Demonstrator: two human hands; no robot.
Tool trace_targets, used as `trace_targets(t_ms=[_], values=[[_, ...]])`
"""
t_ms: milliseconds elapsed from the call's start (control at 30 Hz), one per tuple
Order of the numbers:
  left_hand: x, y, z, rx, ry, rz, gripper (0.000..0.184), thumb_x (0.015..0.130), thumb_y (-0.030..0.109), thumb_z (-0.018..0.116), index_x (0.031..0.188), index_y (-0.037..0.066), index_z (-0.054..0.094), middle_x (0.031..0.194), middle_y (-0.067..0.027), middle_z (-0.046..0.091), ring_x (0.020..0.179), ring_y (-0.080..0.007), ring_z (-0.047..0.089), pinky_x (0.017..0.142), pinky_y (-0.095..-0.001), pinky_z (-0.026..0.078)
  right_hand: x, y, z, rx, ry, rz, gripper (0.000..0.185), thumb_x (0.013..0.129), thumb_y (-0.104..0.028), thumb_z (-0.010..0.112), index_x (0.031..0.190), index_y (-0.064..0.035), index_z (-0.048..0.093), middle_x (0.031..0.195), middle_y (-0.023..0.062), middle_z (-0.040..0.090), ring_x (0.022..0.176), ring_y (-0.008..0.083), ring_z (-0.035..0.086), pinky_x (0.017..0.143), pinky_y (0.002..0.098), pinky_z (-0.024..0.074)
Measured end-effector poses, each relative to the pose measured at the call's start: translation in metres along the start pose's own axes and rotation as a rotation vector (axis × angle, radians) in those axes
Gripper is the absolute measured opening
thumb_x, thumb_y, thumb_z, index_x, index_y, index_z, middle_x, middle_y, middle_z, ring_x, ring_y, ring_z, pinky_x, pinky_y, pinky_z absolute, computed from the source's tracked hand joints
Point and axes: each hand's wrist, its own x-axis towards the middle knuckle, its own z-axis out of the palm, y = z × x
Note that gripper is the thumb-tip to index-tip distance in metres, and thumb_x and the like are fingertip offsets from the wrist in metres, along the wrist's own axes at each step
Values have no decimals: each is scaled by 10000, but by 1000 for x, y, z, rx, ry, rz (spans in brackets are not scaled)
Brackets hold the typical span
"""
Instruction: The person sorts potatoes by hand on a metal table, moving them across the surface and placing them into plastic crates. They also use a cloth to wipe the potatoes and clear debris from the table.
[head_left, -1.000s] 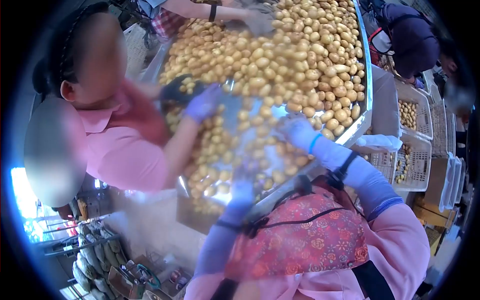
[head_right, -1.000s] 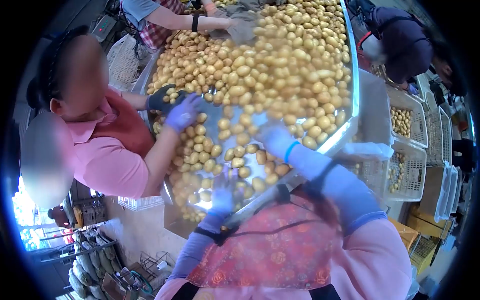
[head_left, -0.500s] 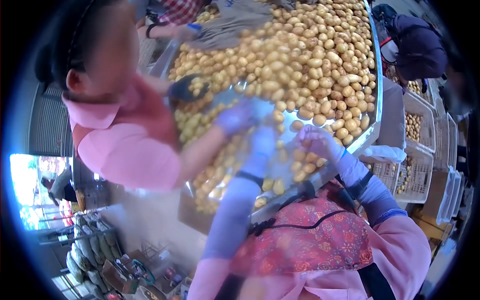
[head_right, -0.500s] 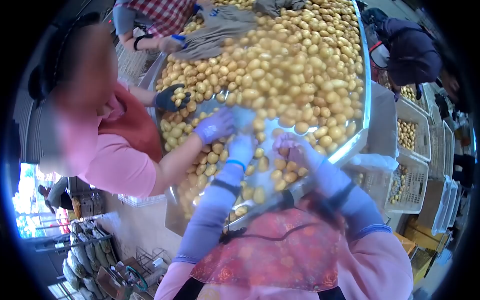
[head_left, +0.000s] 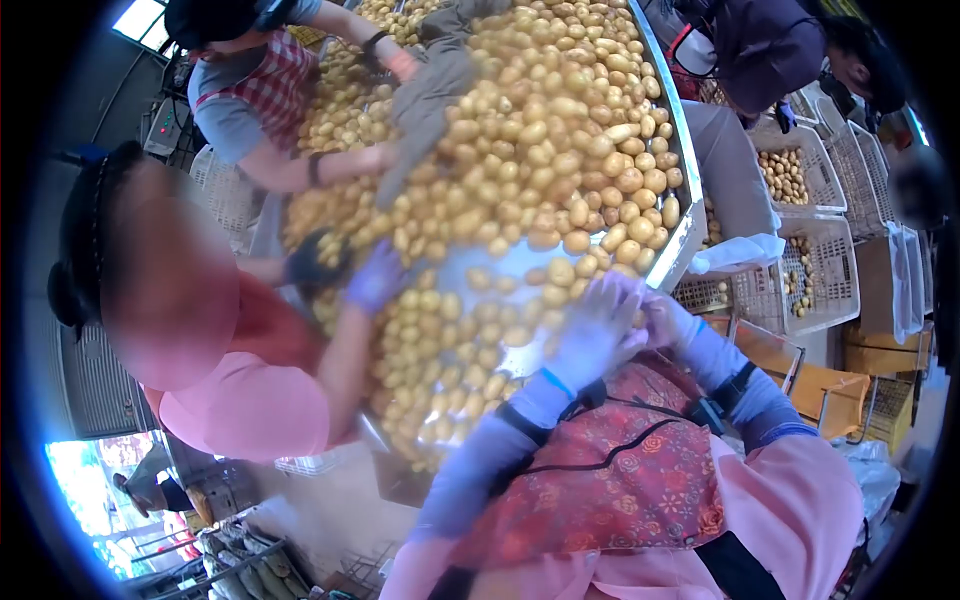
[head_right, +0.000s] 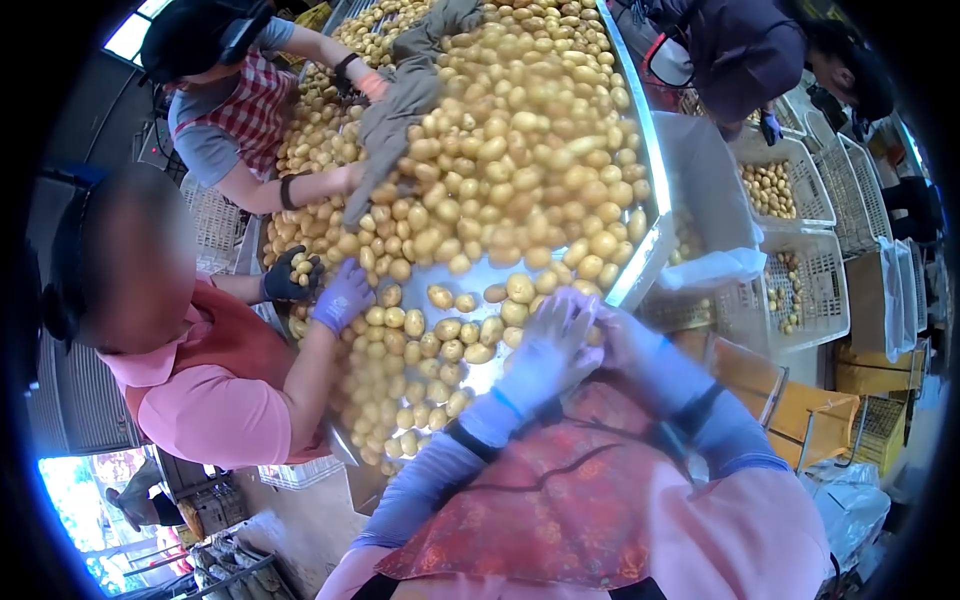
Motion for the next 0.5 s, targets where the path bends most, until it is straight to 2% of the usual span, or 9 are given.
trace_targets(t_ms=[33,67,167,233,267,300,367,433,500], values=[[-14,-10,8,112,-3,41,438,826,227,665,1228,107,539,1149,-102,542,1122,-296,517,926,-440,433,-4,0,-13,11,-46,57,380,968,-332,546,1249,-77,541,1034,41,631,839,133,631,694,240,526],[-40,-21,12,153,-17,-11,447,812,249,677,1215,112,541,1150,-93,540,1123,-287,515,941,-445,423,-21,5,-47,356,-105,457,283,964,-247,571,1174,-57,575,987,33,627,876,143,624,716,257,523],[-133,-63,-2,265,-162,-155,472,805,322,660,1210,111,542,1173,-110,538,1132,-301,499,1018,-474,353,-93,-38,-108,-148,-162,627,282,900,-223,661,1101,-26,646,993,53,667,894,103,602,792,269,507],[-205,-87,-46,326,-490,-357,495,812,374,632,1218,105,541,1195,-136,537,1140,-324,484,1080,-497,293,-147,-37,-156,-644,-190,756,209,926,-219,607,1067,-71,648,881,9,646,754,112,580,651,248,477],[-224,-97,-54,374,-715,-577,509,826,393,616,1230,93,532,1217,-164,529,1155,-353,472,1092,-518,272,-150,-47,-156,-687,5,766,217,924,-217,607,1081,-73,651,898,13,651,775,117,582,670,257,483],[-259,-117,-43,548,-472,-619,519,840,417,602,1223,74,531,1230,-185,522,1165,-373,464,1090,-530,269,-149,-63,-150,-730,192,773,226,923,-215,607,1095,-76,654,916,18,655,796,122,584,689,266,488],[-273,-137,-18,675,-200,-775,572,883,452,553,1264,29,492,1299,-237,470,1235,-425,399,1100,-561,231,-127,-62,-148,-698,455,630,273,919,-196,595,1154,-70,652,986,54,667,868,166,611,769,299,501],[-214,-114,-20,596,-129,-1003,652,943,473,481,1361,-23,415,1409,-300,382,1354,-486,286,1125,-598,159,-63,-54,-128,-1056,346,128,299,904,-159,596,1177,-48,644,1044,94,671,933,220,633,846,332,503],[-161,-97,27,478,-68,-1051,700,938,433,491,1446,-17,318,1456,-313,324,1400,-484,227,1135,-608,121,11,-27,-105,-1093,270,-51,317,904,-153,589,1212,-108,650,1135,121,668,1026,303,639,901,401,506]])
